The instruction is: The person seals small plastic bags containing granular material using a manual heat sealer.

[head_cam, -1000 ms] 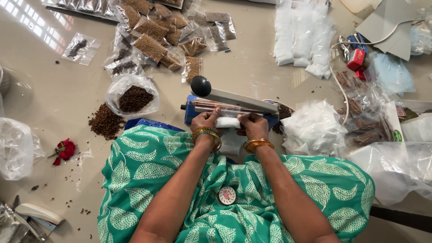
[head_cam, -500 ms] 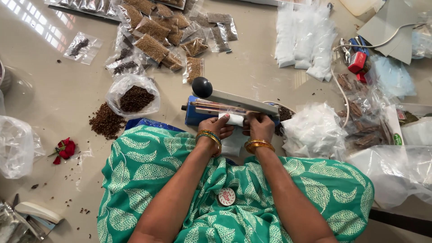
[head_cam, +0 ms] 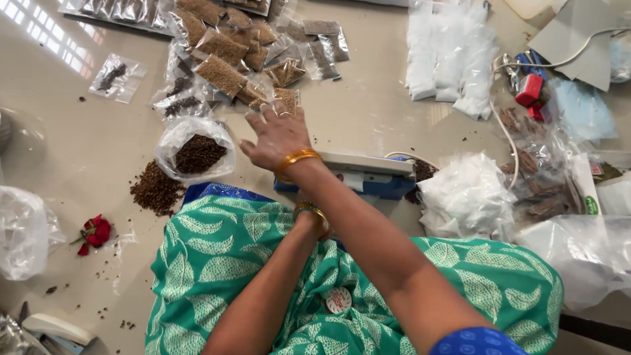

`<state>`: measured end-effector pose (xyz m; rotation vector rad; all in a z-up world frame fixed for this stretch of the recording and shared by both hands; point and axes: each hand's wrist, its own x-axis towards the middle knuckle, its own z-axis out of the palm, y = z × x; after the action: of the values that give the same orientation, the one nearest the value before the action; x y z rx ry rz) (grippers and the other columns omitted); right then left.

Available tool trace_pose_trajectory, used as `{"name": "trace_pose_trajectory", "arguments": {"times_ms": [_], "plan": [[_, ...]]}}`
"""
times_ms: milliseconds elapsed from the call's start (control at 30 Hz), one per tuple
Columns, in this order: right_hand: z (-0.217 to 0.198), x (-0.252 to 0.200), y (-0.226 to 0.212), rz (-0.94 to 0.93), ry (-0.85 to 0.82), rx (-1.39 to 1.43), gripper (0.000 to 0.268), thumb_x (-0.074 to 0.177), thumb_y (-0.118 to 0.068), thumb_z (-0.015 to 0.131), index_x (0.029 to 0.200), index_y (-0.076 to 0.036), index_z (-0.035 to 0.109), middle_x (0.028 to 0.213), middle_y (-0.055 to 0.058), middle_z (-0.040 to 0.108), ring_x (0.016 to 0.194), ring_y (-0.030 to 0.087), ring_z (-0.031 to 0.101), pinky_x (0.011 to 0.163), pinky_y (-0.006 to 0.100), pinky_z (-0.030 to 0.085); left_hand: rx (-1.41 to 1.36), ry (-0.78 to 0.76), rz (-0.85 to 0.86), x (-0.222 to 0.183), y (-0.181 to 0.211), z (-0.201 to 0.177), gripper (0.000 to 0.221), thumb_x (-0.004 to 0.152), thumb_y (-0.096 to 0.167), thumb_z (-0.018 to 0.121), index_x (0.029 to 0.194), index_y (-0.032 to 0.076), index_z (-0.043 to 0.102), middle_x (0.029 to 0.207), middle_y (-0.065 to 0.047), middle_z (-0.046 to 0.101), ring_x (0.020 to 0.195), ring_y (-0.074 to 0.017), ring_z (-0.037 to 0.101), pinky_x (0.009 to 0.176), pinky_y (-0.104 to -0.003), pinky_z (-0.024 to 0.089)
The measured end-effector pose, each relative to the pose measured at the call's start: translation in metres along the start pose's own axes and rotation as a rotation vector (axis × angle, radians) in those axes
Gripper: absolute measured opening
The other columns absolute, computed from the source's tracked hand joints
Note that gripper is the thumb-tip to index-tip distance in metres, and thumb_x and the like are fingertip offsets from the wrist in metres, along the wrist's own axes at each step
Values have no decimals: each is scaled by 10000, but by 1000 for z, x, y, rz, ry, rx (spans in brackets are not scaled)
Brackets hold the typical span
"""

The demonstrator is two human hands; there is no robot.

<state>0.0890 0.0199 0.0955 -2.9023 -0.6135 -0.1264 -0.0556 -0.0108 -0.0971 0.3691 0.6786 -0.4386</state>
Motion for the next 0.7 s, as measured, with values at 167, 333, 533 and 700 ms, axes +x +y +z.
{"name": "trace_pose_trajectory", "arguments": {"times_ms": [167,333,533,700], "plan": [[-7,4,-11,208,-399,107,635,915,-585,499,1410,-188,538,1398,171,592,1310,368,548,1101,581,372,40,31,-45,20,22,29,277,899,294,671,1090,105,606,914,-66,712,772,-215,682,634,-402,544],[0,13,-6,204,-469,94,619,924,-605,519,1291,-117,618,1114,196,728,1061,373,701,933,494,532,114,-19,-55,39,36,40,285,895,318,686,1105,153,590,952,-46,697,817,-206,666,686,-404,539],[-5,0,-11,238,-299,109,620,910,-630,541,1213,-104,665,1094,214,738,1064,390,695,958,499,523,224,-61,-103,66,14,7,302,890,347,705,1124,210,571,998,-23,680,870,-194,647,749,-407,534],[-10,-11,-10,298,-223,194,631,935,-650,512,1212,-107,677,1112,197,743,1094,384,689,958,508,523,354,-150,-129,70,11,15,322,886,370,722,1139,259,556,1036,-3,667,914,-184,631,801,-409,530]]}}
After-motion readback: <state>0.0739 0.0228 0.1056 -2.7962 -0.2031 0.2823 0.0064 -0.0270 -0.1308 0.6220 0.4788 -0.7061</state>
